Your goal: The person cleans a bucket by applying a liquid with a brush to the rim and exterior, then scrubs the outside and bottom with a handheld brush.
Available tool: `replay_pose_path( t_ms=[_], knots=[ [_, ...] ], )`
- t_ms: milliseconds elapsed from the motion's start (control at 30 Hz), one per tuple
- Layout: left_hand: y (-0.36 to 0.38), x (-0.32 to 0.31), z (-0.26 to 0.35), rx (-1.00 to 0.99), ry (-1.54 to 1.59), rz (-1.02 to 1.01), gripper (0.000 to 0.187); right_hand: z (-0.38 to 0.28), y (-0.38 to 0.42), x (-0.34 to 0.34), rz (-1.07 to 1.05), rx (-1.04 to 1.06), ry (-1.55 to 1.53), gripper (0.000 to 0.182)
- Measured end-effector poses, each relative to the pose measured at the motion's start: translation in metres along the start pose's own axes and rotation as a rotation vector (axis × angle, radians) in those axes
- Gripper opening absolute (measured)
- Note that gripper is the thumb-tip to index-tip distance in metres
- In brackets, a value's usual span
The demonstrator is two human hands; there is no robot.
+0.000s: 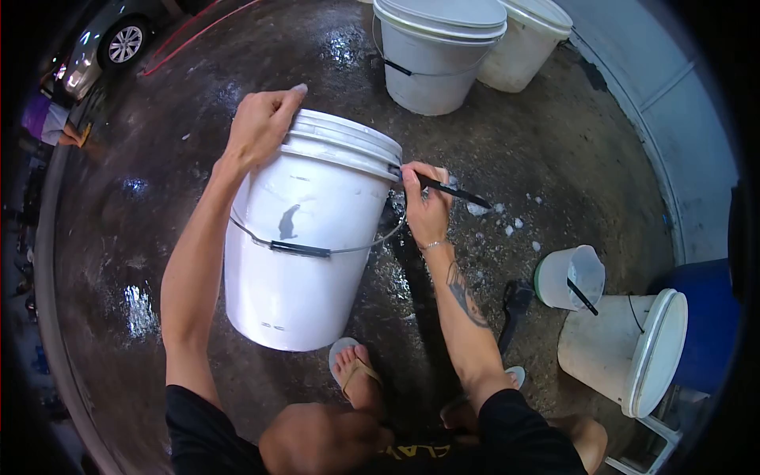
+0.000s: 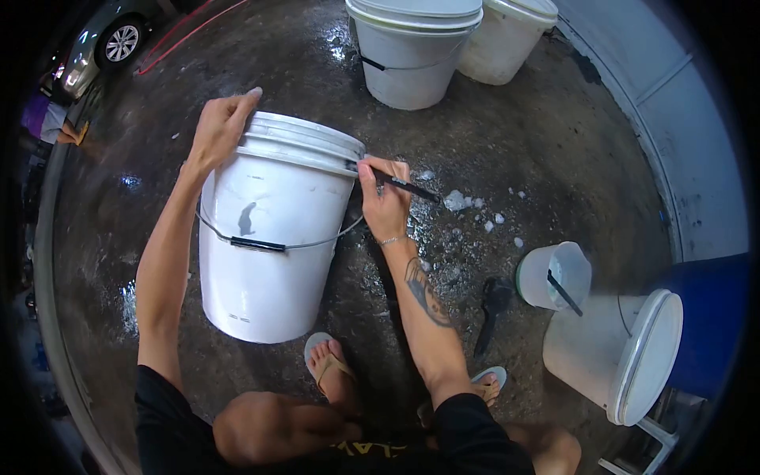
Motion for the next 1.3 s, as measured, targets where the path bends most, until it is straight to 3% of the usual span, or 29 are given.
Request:
replay_pose_path(
  t_ms=[67, 233, 300, 333, 433, 500, 600, 633, 700, 733, 800, 867, 933, 1000, 1067, 1100, 1167, 1200, 1267, 1300],
  knots=[
    [-0.005, -0.009, -0.005, 0.004, 0.089, -0.027, 0.057, -0.034, 0.004, 0.012, 0.016, 0.099, -0.07, 0.011],
    [-0.008, -0.028, 0.014, -0.054, 0.124, -0.089, 0.053, 0.04, 0.03, 0.022, -0.022, -0.09, 0.057, 0.01],
    [-0.015, -0.036, 0.019, -0.091, 0.115, -0.149, 0.05, 0.015, 0.026, 0.03, 0.005, -0.01, 0.013, 0.012],
    [-0.013, -0.044, 0.012, 0.009, 0.214, -0.175, 0.051, 0.007, 0.03, 0.036, 0.025, 0.01, -0.009, 0.013],
    [-0.023, -0.063, 0.01, -0.048, 0.118, -0.226, 0.051, 0.039, 0.047, 0.043, -0.047, -0.091, 0.094, 0.012],
    [-0.021, -0.074, 0.036, -0.152, 0.093, -0.236, 0.052, 0.063, 0.05, 0.062, -0.111, -0.046, 0.218, 0.014],
    [-0.027, -0.112, 0.052, -0.172, 0.131, -0.34, 0.052, 0.053, 0.034, 0.14, -0.064, -0.046, 0.405, 0.014],
    [-0.026, -0.124, 0.063, -0.199, 0.125, -0.28, 0.054, 0.04, 0.023, 0.182, 0.028, -0.034, 0.5, 0.014],
    [-0.03, -0.147, 0.088, -0.226, 0.085, -0.305, 0.056, 0.082, 0.018, 0.291, 0.272, -0.182, 0.485, 0.017],
    [-0.031, -0.157, 0.1, -0.247, 0.032, -0.319, 0.058, 0.063, 0.011, 0.331, 0.314, -0.244, 0.667, 0.019],
    [-0.034, -0.168, 0.122, -0.232, 0.012, -0.301, 0.062, 0.114, 0.025, 0.415, 0.121, -0.512, 1.187, 0.022],
    [-0.037, -0.178, 0.142, -0.229, -0.013, -0.27, 0.065, 0.177, 0.064, 0.452, -0.089, -0.919, 1.001, 0.029],
    [-0.04, -0.184, 0.16, -0.231, -0.034, -0.168, 0.071, 0.235, 0.097, 0.445, -0.355, -0.973, 0.938, 0.027],
    [-0.04, -0.19, 0.169, -0.181, -0.026, -0.237, 0.076, 0.267, 0.114, 0.428, -0.514, -1.081, 0.941, 0.029],
    [-0.05, -0.188, 0.163, -0.004, -0.051, -0.083, 0.078, 0.346, 0.128, 0.44, -0.653, -0.594, 1.525, 0.034],
    [-0.051, -0.19, 0.164, 0.043, -0.071, -0.115, 0.08, 0.335, 0.12, 0.438, -0.645, -0.608, 1.531, 0.034],
    [-0.052, -0.191, 0.172, 0.03, -0.064, -0.103, 0.08, 0.321, 0.114, 0.43, -0.564, -0.919, 1.132, 0.04],
    [-0.05, -0.191, 0.172, 0.032, -0.069, -0.09, 0.08, 0.281, 0.097, 0.42, -0.563, -0.924, 1.137, 0.04],
    [-0.047, -0.195, 0.177, 0.021, -0.088, -0.131, 0.078, 0.193, 0.069, 0.421, -0.19, -1.178, 0.703, 0.035],
    [-0.043, -0.201, 0.182, -0.025, -0.075, -0.171, 0.075, 0.168, 0.045, 0.421, -0.215, -0.972, 0.747, 0.032]
  ],
)
Point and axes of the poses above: each hand's wrist, its own y-axis away from the middle knuckle, its own x-axis out of the back of the hand, z = x × y, the point moved 10 cm from there along -y, towards the middle knuckle, and after that the axes turned 2 degrees about x, right-handed, at the moved point
